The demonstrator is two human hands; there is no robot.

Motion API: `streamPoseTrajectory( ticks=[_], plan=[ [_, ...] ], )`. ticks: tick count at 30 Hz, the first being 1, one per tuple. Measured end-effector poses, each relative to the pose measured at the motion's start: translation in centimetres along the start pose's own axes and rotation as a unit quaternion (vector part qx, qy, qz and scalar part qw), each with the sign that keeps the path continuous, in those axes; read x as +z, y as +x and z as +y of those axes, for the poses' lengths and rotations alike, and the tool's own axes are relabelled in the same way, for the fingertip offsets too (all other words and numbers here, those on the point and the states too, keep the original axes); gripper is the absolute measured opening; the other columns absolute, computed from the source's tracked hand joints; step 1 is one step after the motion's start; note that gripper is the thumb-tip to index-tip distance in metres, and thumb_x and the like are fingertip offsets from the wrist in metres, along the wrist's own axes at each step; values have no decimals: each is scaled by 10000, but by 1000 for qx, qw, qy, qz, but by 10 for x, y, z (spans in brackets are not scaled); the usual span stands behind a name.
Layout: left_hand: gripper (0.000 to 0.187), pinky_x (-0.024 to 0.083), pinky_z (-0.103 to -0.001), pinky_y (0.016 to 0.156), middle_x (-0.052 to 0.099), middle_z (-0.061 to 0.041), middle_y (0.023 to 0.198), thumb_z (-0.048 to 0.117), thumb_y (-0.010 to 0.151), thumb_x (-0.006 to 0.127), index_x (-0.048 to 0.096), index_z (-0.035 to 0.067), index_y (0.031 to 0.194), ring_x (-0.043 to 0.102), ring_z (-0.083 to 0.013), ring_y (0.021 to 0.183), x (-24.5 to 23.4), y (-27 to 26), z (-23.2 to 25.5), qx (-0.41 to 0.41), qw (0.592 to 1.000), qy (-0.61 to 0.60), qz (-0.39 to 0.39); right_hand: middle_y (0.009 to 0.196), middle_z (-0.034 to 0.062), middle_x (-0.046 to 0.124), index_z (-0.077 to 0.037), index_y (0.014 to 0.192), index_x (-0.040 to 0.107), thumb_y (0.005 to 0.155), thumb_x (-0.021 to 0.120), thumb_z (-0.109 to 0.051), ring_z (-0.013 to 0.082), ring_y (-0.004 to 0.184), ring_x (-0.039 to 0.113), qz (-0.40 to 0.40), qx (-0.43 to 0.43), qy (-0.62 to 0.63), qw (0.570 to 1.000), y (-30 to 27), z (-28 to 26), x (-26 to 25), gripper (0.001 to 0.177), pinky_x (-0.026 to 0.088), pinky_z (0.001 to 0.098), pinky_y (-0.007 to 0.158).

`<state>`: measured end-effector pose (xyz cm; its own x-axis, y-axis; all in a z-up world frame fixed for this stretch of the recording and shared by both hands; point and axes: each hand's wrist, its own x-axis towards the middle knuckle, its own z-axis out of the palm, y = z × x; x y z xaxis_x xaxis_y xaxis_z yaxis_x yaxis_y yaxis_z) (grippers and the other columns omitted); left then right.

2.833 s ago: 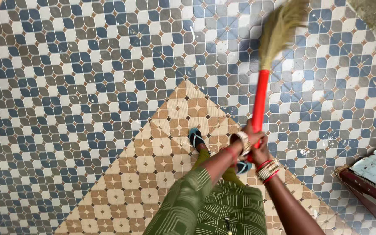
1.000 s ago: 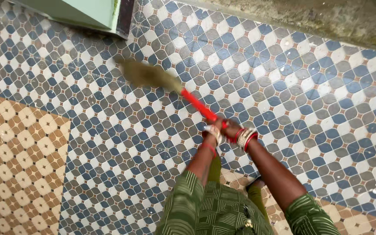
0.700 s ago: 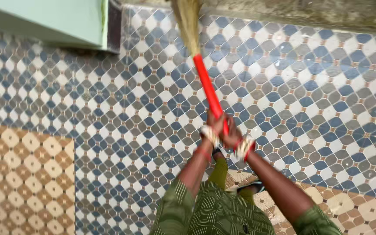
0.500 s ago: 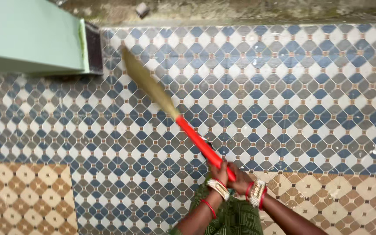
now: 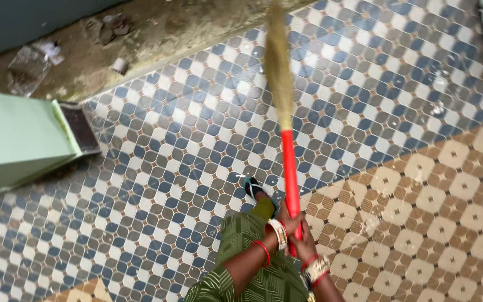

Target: The person sweeps debris from a tiled indoor floor into a pile using a handheld broom.

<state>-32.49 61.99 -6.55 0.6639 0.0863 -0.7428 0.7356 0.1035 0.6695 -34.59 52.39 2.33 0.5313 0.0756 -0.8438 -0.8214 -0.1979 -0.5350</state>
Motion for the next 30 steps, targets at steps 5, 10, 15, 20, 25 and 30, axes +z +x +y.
streamPoseTrajectory(
  ticks=[5,10,15,20,25,30],
  plan=[
    [806,570,-430,800,673,-210,1069,246,809,732,304,66,1467,690,-341,908,42,-96,-16,-67,963,128,-226,862,145,612,-268,1514,262,859,576,-56,245,487,586,124,71,172,975,-89,73,-14,757,517,416,385],
    [616,586,-422,747,683,-171,1048,162,822,766,442,32,1330,683,-267,856,26,-95,-8,-119,951,85,-274,762,155,590,-36,1231,470,911,567,-76,256,502,605,152,139,241,948,-87,65,18,336,535,437,373],
    [405,560,-371,654,703,-111,952,254,925,726,622,-12,1214,674,-208,749,-128,-79,-15,-256,932,-42,-253,726,123,629,-22,1208,513,944,621,-155,235,521,630,-41,214,185,958,-42,44,147,315,554,391,401],
    [540,574,-386,735,710,-134,1029,341,845,717,596,47,1282,680,-250,877,-275,8,24,-211,970,-16,-117,718,115,630,-107,1301,469,893,641,-117,217,488,612,-131,143,59,979,42,-31,265,443,522,375,383],
    [577,612,-396,694,685,-142,1014,177,801,782,474,22,1264,695,-278,855,-289,120,93,-30,998,-32,49,711,107,631,-192,1394,425,841,660,-79,198,455,593,-157,73,48,984,123,-139,268,611,491,359,365],
    [523,568,-412,713,691,-143,994,367,912,790,516,72,1246,687,-273,834,-228,93,96,-42,957,284,49,976,66,719,-99,1460,502,917,781,-194,162,611,638,-36,-80,80,993,93,-117,194,618,510,294,470]
  ],
)
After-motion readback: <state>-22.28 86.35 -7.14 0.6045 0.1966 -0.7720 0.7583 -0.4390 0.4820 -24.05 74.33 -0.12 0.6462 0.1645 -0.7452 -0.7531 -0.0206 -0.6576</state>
